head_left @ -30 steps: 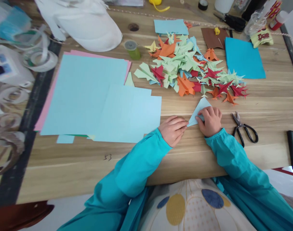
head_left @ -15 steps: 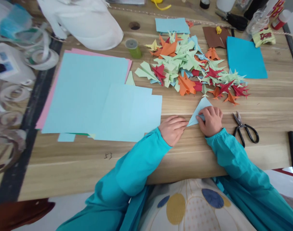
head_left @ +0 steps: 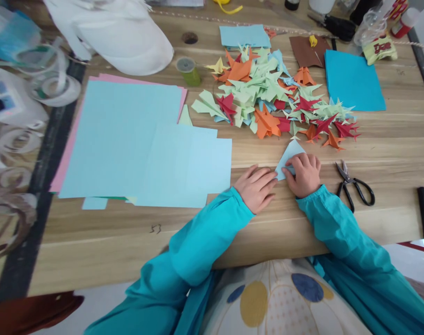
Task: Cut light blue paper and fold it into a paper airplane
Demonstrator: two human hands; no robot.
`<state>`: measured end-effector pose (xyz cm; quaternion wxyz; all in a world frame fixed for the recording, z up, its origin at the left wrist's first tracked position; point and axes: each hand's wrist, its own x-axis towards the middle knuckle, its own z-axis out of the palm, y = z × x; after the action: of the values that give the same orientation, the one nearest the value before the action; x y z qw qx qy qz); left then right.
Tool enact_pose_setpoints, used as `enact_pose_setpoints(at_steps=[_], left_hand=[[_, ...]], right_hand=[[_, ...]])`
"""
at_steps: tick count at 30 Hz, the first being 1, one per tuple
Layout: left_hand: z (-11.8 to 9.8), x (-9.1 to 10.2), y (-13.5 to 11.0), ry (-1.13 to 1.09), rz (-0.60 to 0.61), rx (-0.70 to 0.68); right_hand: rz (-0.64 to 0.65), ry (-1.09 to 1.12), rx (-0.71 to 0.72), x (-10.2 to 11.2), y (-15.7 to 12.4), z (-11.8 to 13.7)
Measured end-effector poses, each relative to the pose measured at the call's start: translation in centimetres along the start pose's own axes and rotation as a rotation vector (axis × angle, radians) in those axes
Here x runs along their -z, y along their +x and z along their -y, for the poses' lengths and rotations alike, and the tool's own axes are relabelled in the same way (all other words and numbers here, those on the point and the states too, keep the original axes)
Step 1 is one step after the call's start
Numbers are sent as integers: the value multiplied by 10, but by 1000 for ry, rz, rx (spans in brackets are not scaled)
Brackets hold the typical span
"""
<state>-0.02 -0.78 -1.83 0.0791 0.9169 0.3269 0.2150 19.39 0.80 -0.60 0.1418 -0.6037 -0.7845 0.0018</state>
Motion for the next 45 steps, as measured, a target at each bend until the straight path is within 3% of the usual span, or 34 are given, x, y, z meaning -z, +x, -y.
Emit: enact_pose_setpoints(at_steps=[15, 21, 23, 28, 34, 45], left_hand=[[-8, 7, 5, 87, 29, -16], [-9, 4, 4, 146, -32, -56], [-9, 5, 3, 146, -28, -68], [-11, 7, 4, 113, 31, -43], [-13, 6, 4, 112, 38, -26], [-12, 5, 3, 126, 2, -29]], right_hand=[[-55, -35, 20, 0, -1, 1], [-299, -147, 265, 5, -21, 17], [-295, -142, 325, 7, -33, 24], [-127, -149, 201, 8, -51, 35], [-23, -141, 155, 15, -56, 25], [-140, -244, 11, 13, -61, -15]])
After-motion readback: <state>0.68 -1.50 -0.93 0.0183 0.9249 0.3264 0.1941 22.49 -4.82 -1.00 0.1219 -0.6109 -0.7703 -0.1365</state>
